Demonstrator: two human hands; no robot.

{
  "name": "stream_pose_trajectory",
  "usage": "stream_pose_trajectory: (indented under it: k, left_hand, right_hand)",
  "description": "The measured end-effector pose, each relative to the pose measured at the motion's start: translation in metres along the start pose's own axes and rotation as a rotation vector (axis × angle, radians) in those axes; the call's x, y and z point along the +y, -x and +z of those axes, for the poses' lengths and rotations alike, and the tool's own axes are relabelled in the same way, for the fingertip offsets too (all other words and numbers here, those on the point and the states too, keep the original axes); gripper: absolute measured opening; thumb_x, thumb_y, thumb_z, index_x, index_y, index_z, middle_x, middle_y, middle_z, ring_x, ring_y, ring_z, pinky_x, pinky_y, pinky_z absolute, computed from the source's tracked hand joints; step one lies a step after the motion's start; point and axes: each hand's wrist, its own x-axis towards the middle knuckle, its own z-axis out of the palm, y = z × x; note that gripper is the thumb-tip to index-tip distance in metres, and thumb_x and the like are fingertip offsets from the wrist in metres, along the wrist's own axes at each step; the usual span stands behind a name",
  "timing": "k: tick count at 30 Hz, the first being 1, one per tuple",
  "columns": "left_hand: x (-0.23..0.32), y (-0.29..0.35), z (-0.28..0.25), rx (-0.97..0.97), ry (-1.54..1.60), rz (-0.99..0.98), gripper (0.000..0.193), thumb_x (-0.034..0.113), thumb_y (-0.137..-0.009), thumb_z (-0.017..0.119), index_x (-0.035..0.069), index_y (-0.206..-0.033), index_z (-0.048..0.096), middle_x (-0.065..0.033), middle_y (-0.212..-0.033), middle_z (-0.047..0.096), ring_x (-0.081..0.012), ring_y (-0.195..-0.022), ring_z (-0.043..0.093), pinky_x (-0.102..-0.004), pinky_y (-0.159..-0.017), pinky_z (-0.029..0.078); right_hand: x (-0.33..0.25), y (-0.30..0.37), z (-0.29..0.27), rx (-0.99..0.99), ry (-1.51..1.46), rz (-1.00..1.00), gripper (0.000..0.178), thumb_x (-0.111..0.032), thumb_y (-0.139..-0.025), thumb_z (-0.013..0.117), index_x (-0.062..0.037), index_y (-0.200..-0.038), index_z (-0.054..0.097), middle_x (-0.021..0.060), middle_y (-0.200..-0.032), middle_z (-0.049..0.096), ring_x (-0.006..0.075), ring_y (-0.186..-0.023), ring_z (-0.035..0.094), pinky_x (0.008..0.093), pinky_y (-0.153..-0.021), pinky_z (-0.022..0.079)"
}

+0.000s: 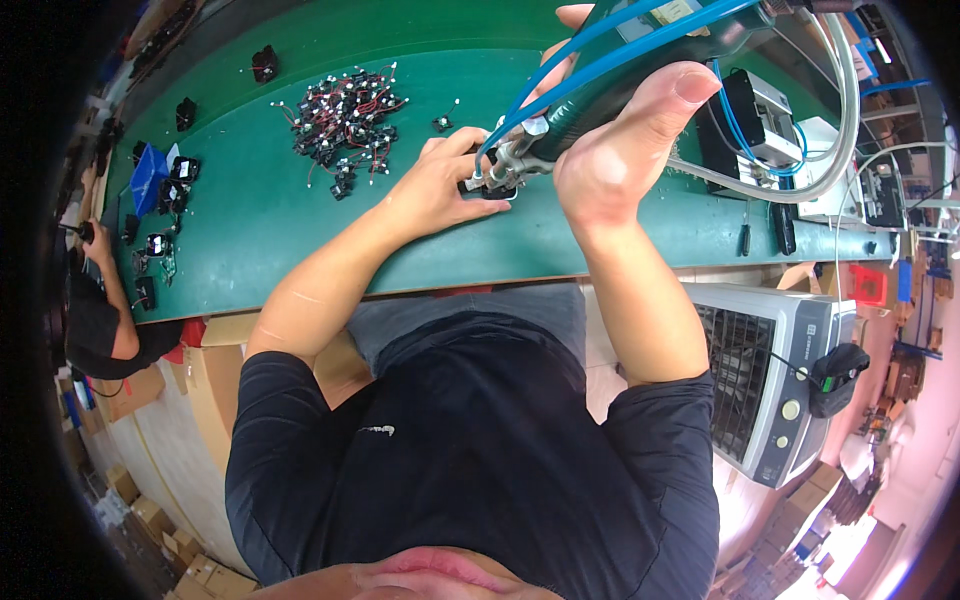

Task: The person assembles small electronic components using a handheld electric screwdriver.

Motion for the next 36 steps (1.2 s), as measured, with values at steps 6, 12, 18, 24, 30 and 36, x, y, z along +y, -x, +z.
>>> stream_pose_trajectory:
  k: [6, 12, 18, 24, 30, 36]
  left_hand:
    - [-0.0003, -0.0002, -0.0006, -0.008, 0.000, -0.014, 0.038, 0.031, -0.076, 0.089, 0.014, -0.107, 0.074, -0.0083, -0.129, 0.059, -0.0290, -0.113, 0.060, -0.0400, -0.098, 0.041]
    - [-0.0004, -0.0009, -0.0002, 0.000, -0.002, -0.011, 0.038, 0.031, -0.075, 0.090, 0.010, -0.099, 0.071, -0.0095, -0.127, 0.059, -0.0297, -0.112, 0.060, -0.0401, -0.097, 0.042]
    - [-0.0009, -0.0001, 0.0004, 0.008, -0.004, 0.007, 0.038, 0.032, -0.074, 0.090, 0.009, -0.097, 0.069, -0.0101, -0.126, 0.060, -0.0301, -0.113, 0.060, -0.0406, -0.096, 0.042]
    - [0.0008, -0.0007, -0.0009, 0.001, 0.001, 0.002, 0.038, 0.031, -0.075, 0.090, 0.009, -0.098, 0.070, -0.0104, -0.127, 0.060, -0.0303, -0.114, 0.059, -0.0404, -0.097, 0.042]
    - [0.0028, -0.0020, -0.0034, -0.009, 0.015, -0.017, 0.036, 0.031, -0.076, 0.089, 0.008, -0.096, 0.070, -0.0107, -0.127, 0.060, -0.0307, -0.115, 0.059, -0.0409, -0.098, 0.043]
    - [0.0014, -0.0020, -0.0023, -0.015, 0.015, -0.007, 0.035, 0.030, -0.076, 0.089, 0.008, -0.096, 0.070, -0.0099, -0.126, 0.061, -0.0310, -0.116, 0.059, -0.0408, -0.097, 0.043]
  right_hand:
    - [0.0006, -0.0028, -0.0007, -0.009, -0.033, -0.011, 0.115, -0.097, -0.083, 0.016, 0.0032, -0.122, 0.056, 0.0114, -0.074, 0.058, 0.0220, -0.062, 0.055, 0.0327, -0.059, 0.049]
    - [-0.0017, -0.0017, 0.0008, -0.001, -0.025, 0.009, 0.115, -0.097, -0.082, 0.016, 0.0030, -0.122, 0.056, 0.0113, -0.074, 0.058, 0.0219, -0.062, 0.056, 0.0325, -0.058, 0.049]
    - [-0.0001, -0.0012, 0.0014, 0.000, 0.005, 0.012, 0.115, -0.098, -0.082, 0.017, 0.0033, -0.122, 0.056, 0.0115, -0.073, 0.058, 0.0219, -0.060, 0.057, 0.0316, -0.056, 0.049]
    - [-0.0010, -0.0025, 0.0023, -0.005, 0.055, -0.020, 0.114, -0.097, -0.083, 0.018, 0.0035, -0.122, 0.056, 0.0118, -0.071, 0.058, 0.0220, -0.059, 0.057, 0.0312, -0.056, 0.049]
    - [-0.0003, -0.0026, 0.0023, 0.009, 0.049, -0.007, 0.113, -0.097, -0.082, 0.017, 0.0026, -0.119, 0.056, 0.0115, -0.071, 0.058, 0.0222, -0.059, 0.057, 0.0316, -0.055, 0.048]
    - [0.0073, 0.0016, 0.0060, 0.051, -0.038, 0.020, 0.113, -0.098, -0.082, 0.016, 0.0018, -0.115, 0.057, 0.0107, -0.070, 0.057, 0.0223, -0.058, 0.056, 0.0328, -0.054, 0.048]
